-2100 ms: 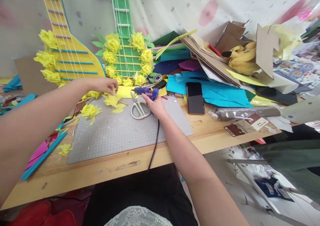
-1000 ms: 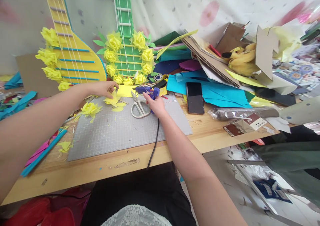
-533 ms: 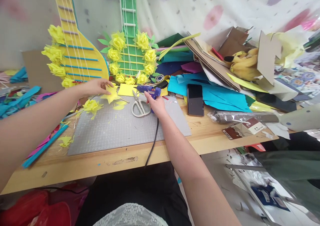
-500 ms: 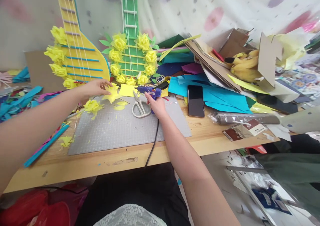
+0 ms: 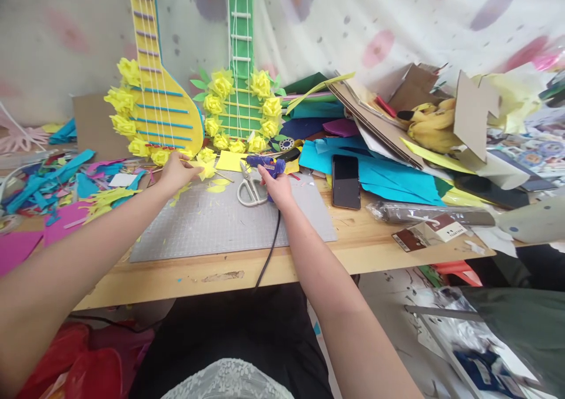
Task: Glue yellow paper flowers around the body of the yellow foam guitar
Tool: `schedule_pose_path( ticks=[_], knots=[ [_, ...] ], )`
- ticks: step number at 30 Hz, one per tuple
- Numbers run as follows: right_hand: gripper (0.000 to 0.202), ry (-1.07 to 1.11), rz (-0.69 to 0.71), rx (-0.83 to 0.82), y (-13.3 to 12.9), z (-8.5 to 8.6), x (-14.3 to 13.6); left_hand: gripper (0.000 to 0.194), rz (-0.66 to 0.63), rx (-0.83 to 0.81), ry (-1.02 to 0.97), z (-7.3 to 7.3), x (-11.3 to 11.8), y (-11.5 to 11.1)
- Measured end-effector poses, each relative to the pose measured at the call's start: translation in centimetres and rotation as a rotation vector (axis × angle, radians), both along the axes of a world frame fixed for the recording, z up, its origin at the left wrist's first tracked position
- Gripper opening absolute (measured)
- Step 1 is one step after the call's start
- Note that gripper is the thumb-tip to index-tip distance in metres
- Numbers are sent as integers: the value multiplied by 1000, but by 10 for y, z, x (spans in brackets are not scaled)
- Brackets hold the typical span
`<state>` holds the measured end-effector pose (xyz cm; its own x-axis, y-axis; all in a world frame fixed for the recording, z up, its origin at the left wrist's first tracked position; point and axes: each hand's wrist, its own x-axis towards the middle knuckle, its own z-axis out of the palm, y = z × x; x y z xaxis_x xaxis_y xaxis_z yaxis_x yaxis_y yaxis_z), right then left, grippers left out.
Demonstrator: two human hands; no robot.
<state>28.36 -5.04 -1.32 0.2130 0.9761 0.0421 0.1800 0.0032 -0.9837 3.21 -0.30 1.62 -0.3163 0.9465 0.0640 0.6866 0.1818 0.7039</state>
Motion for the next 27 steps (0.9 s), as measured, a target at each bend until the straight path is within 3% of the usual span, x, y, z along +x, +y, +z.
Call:
schedule_pose_path(
  ticks=[4,7,10,13,15,18,21,27],
  knots=[
    [42,-26,-1,-2,-1,2,-1,45,-10,-67,145,19,-4,-7],
    [41,-24,5,3,-2,3,-2,36,-58,119,300,31,-7,-16],
    [39,4,12,5,-1,2,-3,23,-259,299,407,33,-1,-28],
    [38,23,12,3,0,-1,-3,14,-453,242,470,19,11,-38],
    [39,26,4,9,0,-1,-3,12,-485,162,487,2,18,-42],
    [38,28,-5,13,-1,0,-4,12,-416,93,394,-23,24,-46],
    [39,-2,-18,3,-2,1,-4,12,-316,187,352,-40,25,-51],
    [42,-45,-15,-14,2,-3,-2,13,-256,186,292,-44,24,-52]
  ],
)
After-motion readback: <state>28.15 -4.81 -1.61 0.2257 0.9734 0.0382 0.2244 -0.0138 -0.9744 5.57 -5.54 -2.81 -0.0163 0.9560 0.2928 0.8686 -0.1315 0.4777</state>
